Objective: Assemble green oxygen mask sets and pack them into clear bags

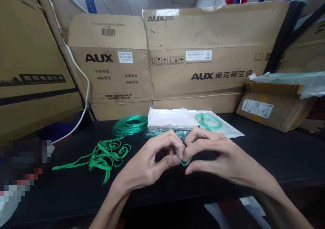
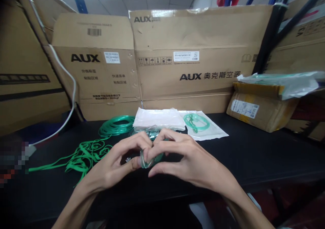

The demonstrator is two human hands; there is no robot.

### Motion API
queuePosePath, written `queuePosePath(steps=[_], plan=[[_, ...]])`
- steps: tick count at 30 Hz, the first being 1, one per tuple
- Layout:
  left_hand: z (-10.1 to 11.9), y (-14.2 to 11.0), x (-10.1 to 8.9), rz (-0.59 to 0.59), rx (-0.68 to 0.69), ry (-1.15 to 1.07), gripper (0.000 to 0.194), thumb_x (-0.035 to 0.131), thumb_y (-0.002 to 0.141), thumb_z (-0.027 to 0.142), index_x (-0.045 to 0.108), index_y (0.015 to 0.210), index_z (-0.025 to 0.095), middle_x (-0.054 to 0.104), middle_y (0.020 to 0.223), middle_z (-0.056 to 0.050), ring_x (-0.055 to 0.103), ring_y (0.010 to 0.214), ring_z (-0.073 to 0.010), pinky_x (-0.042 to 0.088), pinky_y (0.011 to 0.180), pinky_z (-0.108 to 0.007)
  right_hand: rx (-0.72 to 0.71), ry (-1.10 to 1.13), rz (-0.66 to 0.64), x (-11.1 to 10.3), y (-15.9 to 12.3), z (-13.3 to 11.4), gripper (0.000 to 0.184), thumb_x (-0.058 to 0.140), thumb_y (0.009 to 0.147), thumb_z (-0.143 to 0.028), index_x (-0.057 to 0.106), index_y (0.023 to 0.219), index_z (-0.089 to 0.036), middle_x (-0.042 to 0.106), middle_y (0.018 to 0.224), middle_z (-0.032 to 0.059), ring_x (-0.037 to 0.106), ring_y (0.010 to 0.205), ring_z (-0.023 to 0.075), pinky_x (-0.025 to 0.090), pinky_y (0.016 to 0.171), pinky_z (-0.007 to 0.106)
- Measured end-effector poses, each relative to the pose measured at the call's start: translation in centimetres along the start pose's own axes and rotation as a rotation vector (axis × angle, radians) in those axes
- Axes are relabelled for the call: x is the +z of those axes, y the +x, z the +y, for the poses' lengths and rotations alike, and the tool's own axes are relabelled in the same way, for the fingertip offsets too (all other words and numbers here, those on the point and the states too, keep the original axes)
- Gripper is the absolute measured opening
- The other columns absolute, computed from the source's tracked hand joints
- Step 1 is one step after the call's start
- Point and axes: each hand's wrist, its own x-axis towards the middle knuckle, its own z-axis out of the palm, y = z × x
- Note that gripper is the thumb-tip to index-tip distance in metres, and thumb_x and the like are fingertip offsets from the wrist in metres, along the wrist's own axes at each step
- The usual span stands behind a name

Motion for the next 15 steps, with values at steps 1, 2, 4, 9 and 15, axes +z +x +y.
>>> queuePosePath(steps=[1,2,4,9,15], plan=[[0.01,0.00,-0.01,0.003,0.008,-0.011,0.009,0.061,0.098,0.020,0.064,0.089,0.020,0.058,0.096,0.001,0.056,0.089,-0.0153,0.044,0.081,-0.026,0.007,0.006,0.012,0.03,-0.01,0.13,0.014,0.080,0.087,-0.022,0.071,0.097,-0.026,0.062,0.098,-0.0021,0.061,0.094,0.0135,0.048,0.087,0.028],[0.04,0.02,0.00,0.004,0.017,-0.017,0.009,0.061,0.098,0.020,0.064,0.089,0.020,0.058,0.097,0.001,0.056,0.091,-0.0154,0.044,0.082,-0.026,0.017,0.030,0.034,0.07,-0.04,0.28,0.019,0.080,0.087,-0.021,0.069,0.101,-0.028,0.063,0.099,-0.0030,0.062,0.093,0.0135,0.049,0.086,0.028],[0.16,0.13,0.10,0.004,0.033,-0.022,0.005,0.065,0.096,0.019,0.065,0.091,0.019,0.059,0.099,0.000,0.057,0.093,-0.0154,0.045,0.084,-0.026,0.052,0.114,0.082,0.10,-0.13,0.55,0.033,0.081,0.085,-0.020,0.063,0.110,-0.032,0.064,0.101,-0.0050,0.063,0.092,0.0133,0.051,0.086,0.028],[0.48,0.50,0.57,0.065,0.057,0.076,0.019,0.083,0.081,0.015,0.068,0.091,0.020,0.063,0.096,0.002,0.060,0.091,-0.0139,0.047,0.084,-0.025,0.120,0.107,0.090,-0.18,-0.19,0.63,0.031,0.083,0.083,-0.019,0.063,0.104,-0.031,0.065,0.100,-0.0063,0.062,0.090,0.0126,0.052,0.084,0.026],[0.54,0.48,0.78,0.147,0.083,0.187,0.015,0.083,0.082,0.016,0.068,0.084,0.020,0.064,0.092,0.003,0.063,0.088,-0.0124,0.048,0.083,-0.024,0.105,0.018,0.091,-0.33,0.12,0.64,0.021,0.079,0.088,-0.024,0.066,0.103,-0.028,0.068,0.102,-0.0036,0.064,0.092,0.0142,0.053,0.085,0.028]])
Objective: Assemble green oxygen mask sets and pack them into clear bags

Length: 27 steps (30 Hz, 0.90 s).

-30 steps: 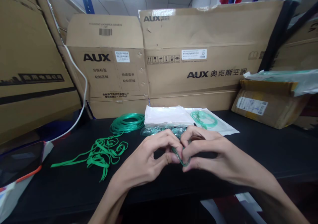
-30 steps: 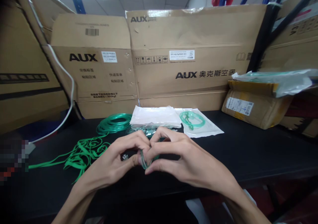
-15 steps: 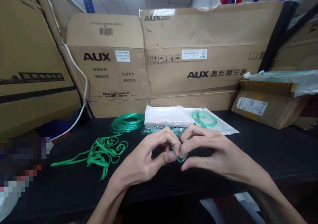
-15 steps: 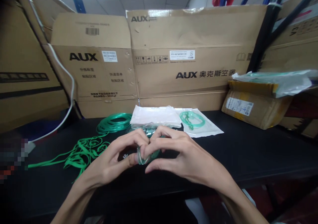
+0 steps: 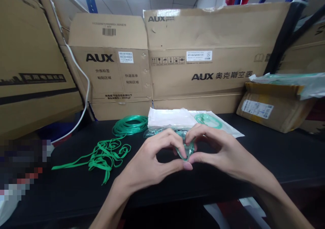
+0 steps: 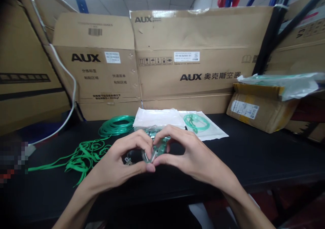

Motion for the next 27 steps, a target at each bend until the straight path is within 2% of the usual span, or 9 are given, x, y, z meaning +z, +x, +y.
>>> queuePosePath(steps=[2,5,9,11,15,17,20,23,27], plan=[[0.0,0.0,0.1,0.067,-0.009,0.020,0.015,0.082,0.083,0.017,0.067,0.084,0.020,0.066,0.091,0.003,0.063,0.087,-0.0126,0.048,0.083,-0.024,-0.004,-0.002,0.046,0.2,0.1,0.3,0.026,0.077,0.089,-0.026,0.064,0.112,-0.028,0.066,0.114,-0.0004,0.064,0.102,0.0176,0.055,0.090,0.032],[-0.1,0.1,0.6,0.243,-0.091,0.008,0.015,0.080,0.086,0.022,0.066,0.081,0.020,0.067,0.086,0.003,0.063,0.083,-0.0127,0.049,0.077,-0.023,-0.044,-0.088,0.138,0.9,0.3,0.9,0.040,0.075,0.090,-0.030,0.058,0.126,-0.029,0.060,0.131,0.0048,0.060,0.120,0.0236,0.057,0.095,0.038],[-0.5,0.5,1.4,0.365,-0.307,-0.140,0.026,0.071,0.093,0.037,0.064,0.077,0.019,0.067,0.072,0.004,0.066,0.071,-0.0127,0.051,0.069,-0.022,-0.152,-0.297,0.191,2.1,0.7,1.5,0.039,0.073,0.092,-0.029,0.055,0.126,-0.027,0.062,0.129,0.0072,0.061,0.122,0.0251,0.055,0.099,0.040],[-0.9,0.7,1.5,0.360,-0.383,-0.225,0.029,0.066,0.096,0.043,0.065,0.080,0.018,0.069,0.073,0.003,0.068,0.069,-0.0137,0.053,0.069,-0.023,-0.184,-0.328,0.200,2.6,0.9,1.7,0.033,0.066,0.097,-0.024,0.054,0.128,-0.026,0.064,0.126,0.0072,0.064,0.118,0.0231,0.055,0.099,0.039],[-1.2,0.9,1.4,0.311,-0.465,-0.311,0.034,0.061,0.098,0.048,0.073,0.093,0.016,0.073,0.092,-0.003,0.068,0.063,-0.0131,0.052,0.068,-0.027,-0.163,-0.400,0.169,2.8,0.8,1.6,0.032,0.054,0.102,-0.018,0.055,0.132,-0.026,0.062,0.132,0.0082,0.064,0.121,0.0220,0.056,0.099,0.038],[-0.9,0.8,1.4,0.274,-0.492,-0.361,0.035,0.061,0.098,0.047,0.075,0.095,0.016,0.073,0.086,-0.003,0.064,0.057,-0.0119,0.050,0.065,-0.027,-0.158,-0.446,0.150,2.7,0.6,1.6,0.034,0.052,0.102,-0.018,0.054,0.135,-0.027,0.061,0.136,0.0079,0.064,0.123,0.0221,0.056,0.100,0.039],[-0.4,0.6,1.6,0.206,-0.516,-0.394,0.037,0.057,0.100,0.048,0.077,0.099,0.017,0.064,0.062,0.002,0.058,0.050,-0.0122,0.046,0.062,-0.026,-0.181,-0.485,0.141,2.4,0.0,2.0,0.036,0.052,0.103,-0.020,0.052,0.138,-0.029,0.060,0.138,0.0087,0.065,0.123,0.0232,0.058,0.100,0.041],[-0.2,0.2,1.9,0.100,-0.516,-0.207,0.046,0.050,0.101,0.055,0.077,0.093,0.018,0.061,0.053,0.003,0.058,0.052,-0.0147,0.043,0.064,-0.027,-0.150,-0.483,0.128,2.3,-1.4,3.0,0.038,0.052,0.104,-0.024,0.052,0.141,-0.028,0.062,0.137,0.0114,0.065,0.123,0.0265,0.058,0.102,0.045],[-0.1,-0.3,1.6,0.011,-0.527,0.228,0.056,0.048,0.099,0.061,0.075,0.071,0.020,0.068,0.055,0.000,0.064,0.059,-0.0184,0.041,0.064,-0.028,0.035,-0.465,0.037,2.9,-4.7,5.0,0.043,0.051,0.104,-0.033,0.050,0.146,-0.029,0.065,0.136,0.0117,0.065,0.124,0.0288,0.058,0.103,0.046]])
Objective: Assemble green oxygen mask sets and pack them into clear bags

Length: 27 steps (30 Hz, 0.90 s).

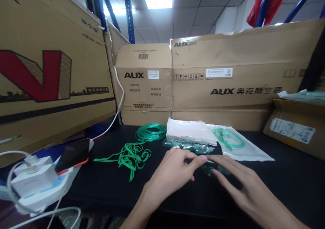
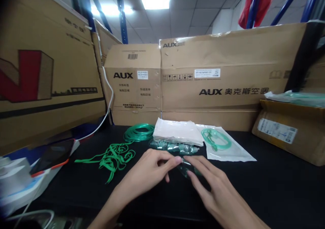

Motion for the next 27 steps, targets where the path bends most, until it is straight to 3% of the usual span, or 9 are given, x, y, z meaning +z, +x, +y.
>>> queuePosePath(steps=[3,6,9,11,17,20,22,27], plan=[[-0.4,-0.1,-1.3,0.057,-0.021,0.196,0.054,0.047,0.099,0.059,0.075,0.072,0.022,0.071,0.060,-0.001,0.067,0.062,-0.0202,0.041,0.065,-0.030,0.074,0.011,0.005,1.4,-2.1,0.8,0.043,0.049,0.104,-0.033,0.050,0.147,-0.030,0.066,0.135,0.0090,0.067,0.122,0.0270,0.061,0.098,0.039],[-1.5,-0.3,-3.6,0.144,-0.136,0.432,0.053,0.042,0.100,0.061,0.078,0.083,0.025,0.076,0.074,-0.003,0.070,0.073,-0.0243,0.042,0.066,-0.032,0.108,0.017,0.040,2.2,-2.9,0.7,0.045,0.050,0.103,-0.033,0.050,0.148,-0.033,0.067,0.133,0.0075,0.071,0.115,0.0254,0.063,0.093,0.034],[-3.6,-0.9,-6.5,0.227,-0.282,0.586,0.046,0.044,0.098,0.057,0.078,0.102,0.026,0.078,0.098,-0.008,0.070,0.094,-0.0340,0.044,0.076,-0.038,0.115,0.016,0.048,2.3,-2.8,0.5,0.044,0.053,0.102,-0.033,0.052,0.145,-0.033,0.070,0.125,0.0067,0.075,0.106,0.0241,0.065,0.086,0.031],[-5.3,-1.6,-8.5,0.260,-0.365,0.646,0.043,0.048,0.095,0.054,0.076,0.105,0.023,0.076,0.106,-0.012,0.068,0.098,-0.0392,0.045,0.078,-0.042,0.129,0.021,0.040,2.2,-2.8,0.4,0.043,0.052,0.102,-0.033,0.053,0.144,-0.033,0.069,0.125,0.0070,0.075,0.103,0.0235,0.065,0.081,0.030],[-9.0,-3.6,-12.8,0.168,-0.446,0.660,0.027,0.052,0.087,0.032,0.078,0.093,0.030,0.077,0.101,-0.004,0.070,0.094,-0.0284,0.049,0.077,-0.034,0.168,0.055,-0.018,2.0,-3.0,0.4,0.041,0.047,0.105,-0.035,0.047,0.146,-0.033,0.066,0.128,0.0086,0.073,0.105,0.0227,0.062,0.090,0.034],[-9.5,-3.7,-13.6,0.148,-0.480,0.666,0.026,0.058,0.079,0.027,0.080,0.092,0.029,0.077,0.096,-0.005,0.071,0.087,-0.0301,0.050,0.073,-0.036,0.166,0.060,-0.020,1.9,-2.9,0.3,0.040,0.047,0.105,-0.035,0.048,0.146,-0.033,0.066,0.127,0.0087,0.073,0.105,0.0225,0.063,0.088,0.033],[-9.6,-3.5,-13.6,0.136,-0.472,0.662,0.025,0.062,0.076,0.026,0.081,0.092,0.029,0.077,0.099,-0.006,0.070,0.093,-0.0316,0.051,0.078,-0.038,0.161,0.060,-0.011,1.8,-2.8,0.2,0.041,0.049,0.105,-0.034,0.049,0.146,-0.031,0.067,0.126,0.0096,0.073,0.103,0.0229,0.063,0.086,0.033],[-9.3,-2.8,-12.4,0.099,-0.431,0.640,0.022,0.071,0.075,0.038,0.082,0.093,0.033,0.076,0.106,-0.006,0.068,0.104,-0.0341,0.050,0.088,-0.041,0.188,0.058,-0.004,1.7,-2.8,-0.1,0.041,0.049,0.104,-0.035,0.050,0.145,-0.032,0.067,0.125,0.0076,0.073,0.104,0.0221,0.062,0.088,0.033]])
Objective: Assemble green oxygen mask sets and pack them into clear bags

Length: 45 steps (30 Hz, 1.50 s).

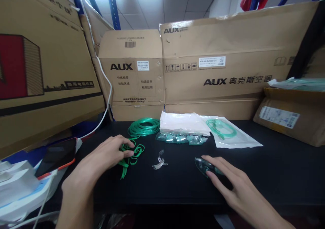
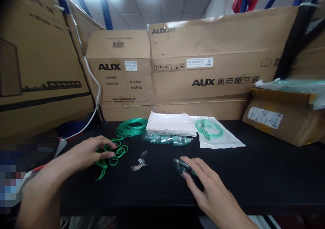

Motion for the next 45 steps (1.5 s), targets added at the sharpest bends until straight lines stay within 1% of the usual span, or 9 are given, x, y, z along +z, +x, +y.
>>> queuePosePath(steps=[5,11,16,19,23,27,39,42,45], plan=[[0.8,0.5,1.1,0.002,0.016,0.014,0.025,0.070,0.076,0.047,0.079,0.093,0.031,0.075,0.105,-0.007,0.066,0.106,-0.0337,0.050,0.089,-0.041,0.039,-0.002,-0.027,0.0,0.0,-0.3,0.039,0.044,0.106,-0.039,0.049,0.144,-0.032,0.065,0.127,0.0078,0.071,0.109,0.0219,0.060,0.094,0.037],[0.9,1.7,2.0,0.026,0.022,0.032,0.050,0.073,0.072,0.050,0.075,0.115,0.024,0.073,0.107,-0.010,0.068,0.101,-0.0334,0.049,0.089,-0.040,0.028,0.001,-0.015,0.0,0.0,-0.4,0.036,0.046,0.105,-0.039,0.053,0.140,-0.031,0.067,0.123,0.0079,0.072,0.104,0.0224,0.062,0.089,0.035],[1.8,1.7,2.1,0.052,0.067,-0.011,0.010,0.070,0.074,0.034,0.077,0.079,0.029,0.073,0.082,-0.001,0.068,0.077,-0.0227,0.046,0.066,-0.029,0.022,-0.006,-0.012,0.0,0.0,-0.3,0.037,0.047,0.105,-0.036,0.052,0.141,-0.031,0.067,0.122,0.0069,0.072,0.104,0.0211,0.061,0.088,0.033],[2.8,1.3,1.4,0.143,0.083,-0.047,0.011,0.064,0.080,0.034,0.074,0.078,0.029,0.072,0.078,0.002,0.065,0.069,-0.0201,0.041,0.062,-0.029,0.023,0.003,-0.016,0.0,0.0,-0.1,0.036,0.045,0.106,-0.037,0.050,0.141,-0.035,0.066,0.123,0.0050,0.072,0.104,0.0196,0.061,0.087,0.032],[4.4,0.6,0.0,0.393,0.026,-0.116,0.025,0.053,0.091,0.044,0.072,0.098,0.029,0.074,0.090,0.000,0.068,0.083,-0.0228,0.042,0.069,-0.031,0.020,0.020,-0.024,0.1,-0.1,0.0,0.036,0.044,0.107,-0.038,0.045,0.143,-0.040,0.064,0.123,0.0027,0.071,0.102,0.0175,0.060,0.086,0.031],[5.6,-0.2,-0.7,0.566,-0.007,-0.327,0.027,0.055,0.092,0.045,0.074,0.099,0.028,0.074,0.078,0.002,0.069,0.072,-0.0192,0.044,0.065,-0.027,0.019,0.024,-0.024,0.1,-0.1,0.0,0.041,0.044,0.107,-0.038,0.039,0.147,-0.043,0.063,0.122,0.0015,0.070,0.101,0.0171,0.059,0.086,0.031],[4.7,-0.3,-1.1,0.802,-0.100,-0.545,0.023,0.055,0.098,0.037,0.071,0.107,0.025,0.079,0.085,0.001,0.074,0.078,-0.0211,0.055,0.077,-0.033,0.010,0.023,-0.010,0.2,-0.2,0.1,0.040,0.045,0.107,-0.038,0.042,0.146,-0.043,0.064,0.123,0.0022,0.070,0.103,0.0185,0.059,0.084,0.032],[3.9,0.4,-0.9,0.831,-0.056,-0.677,0.021,0.051,0.101,0.035,0.066,0.105,0.021,0.079,0.086,-0.002,0.077,0.082,-0.0211,0.060,0.082,-0.036,-0.004,0.021,-0.009,0.2,-0.2,0.1,0.040,0.046,0.107,-0.037,0.042,0.147,-0.043,0.064,0.123,0.0020,0.070,0.104,0.0183,0.058,0.086,0.033],[3.3,1.3,-0.4,0.843,0.049,-0.808,0.026,0.042,0.105,0.039,0.059,0.109,0.020,0.078,0.107,-0.008,0.077,0.093,-0.0197,0.062,0.085,-0.036,-0.007,0.016,-0.009,0.1,-0.2,0.2,0.041,0.046,0.107,-0.036,0.042,0.147,-0.042,0.064,0.122,0.0023,0.069,0.104,0.0183,0.058,0.086,0.032]])
